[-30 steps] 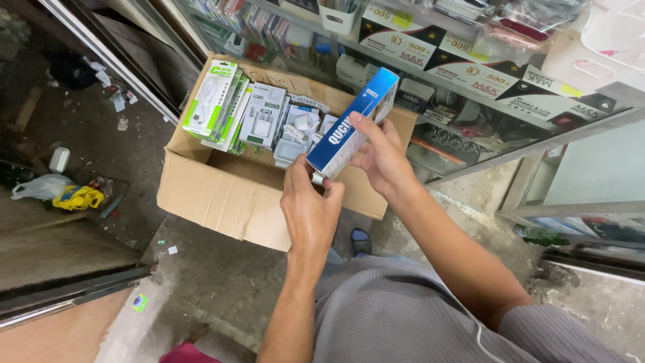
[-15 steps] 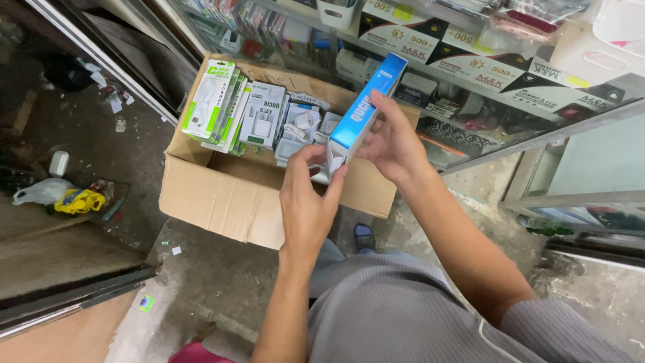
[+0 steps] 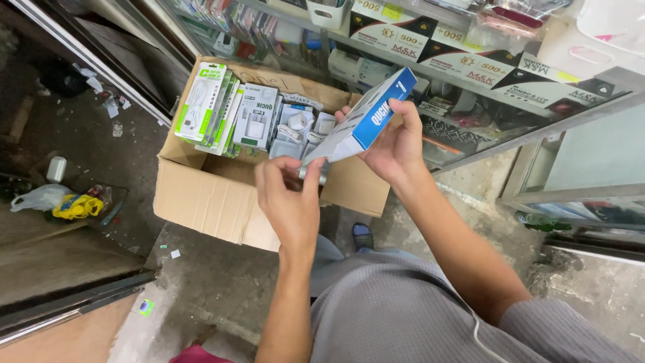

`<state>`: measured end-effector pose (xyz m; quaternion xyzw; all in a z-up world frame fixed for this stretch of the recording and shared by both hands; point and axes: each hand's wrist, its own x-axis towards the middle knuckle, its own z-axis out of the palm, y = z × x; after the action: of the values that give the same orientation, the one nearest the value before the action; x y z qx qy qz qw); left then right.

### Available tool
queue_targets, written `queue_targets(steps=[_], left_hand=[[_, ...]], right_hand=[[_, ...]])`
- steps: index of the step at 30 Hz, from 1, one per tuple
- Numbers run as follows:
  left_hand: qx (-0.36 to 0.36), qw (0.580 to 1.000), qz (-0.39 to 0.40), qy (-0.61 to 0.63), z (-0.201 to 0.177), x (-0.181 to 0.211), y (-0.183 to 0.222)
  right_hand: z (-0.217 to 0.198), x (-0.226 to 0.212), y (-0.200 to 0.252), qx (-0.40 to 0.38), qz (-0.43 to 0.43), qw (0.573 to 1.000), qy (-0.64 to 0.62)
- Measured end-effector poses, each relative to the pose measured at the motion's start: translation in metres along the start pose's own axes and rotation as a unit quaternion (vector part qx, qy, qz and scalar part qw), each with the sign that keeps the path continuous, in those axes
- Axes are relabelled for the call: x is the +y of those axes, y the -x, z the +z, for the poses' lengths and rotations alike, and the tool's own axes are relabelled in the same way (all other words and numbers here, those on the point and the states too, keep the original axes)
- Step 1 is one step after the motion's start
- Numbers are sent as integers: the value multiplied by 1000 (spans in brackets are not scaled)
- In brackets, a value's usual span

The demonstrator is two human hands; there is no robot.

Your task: The recorder is unpacking electronic accessories like chargers and cables from a cardboard box in a retail environment.

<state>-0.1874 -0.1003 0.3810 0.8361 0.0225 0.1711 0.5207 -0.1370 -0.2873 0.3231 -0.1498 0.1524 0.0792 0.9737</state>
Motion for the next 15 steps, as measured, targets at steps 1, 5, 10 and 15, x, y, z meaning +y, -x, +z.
queue_targets(steps=[1,5,10,15], left_hand=[[0,1000,-1,0,10,-16,6],[-108,942,-218,231,34,-39,20],[-103,824,-340,441,44,-34,24],[-133,796,-406,428,46,-44,27]], right_hand=[[-2,1,0,1,0,1000,0],[-7,5,2,-46,-70,996,-13],[-5,7,13,-83,-97,992,15],[-14,7,17,-107,-121,987,23]])
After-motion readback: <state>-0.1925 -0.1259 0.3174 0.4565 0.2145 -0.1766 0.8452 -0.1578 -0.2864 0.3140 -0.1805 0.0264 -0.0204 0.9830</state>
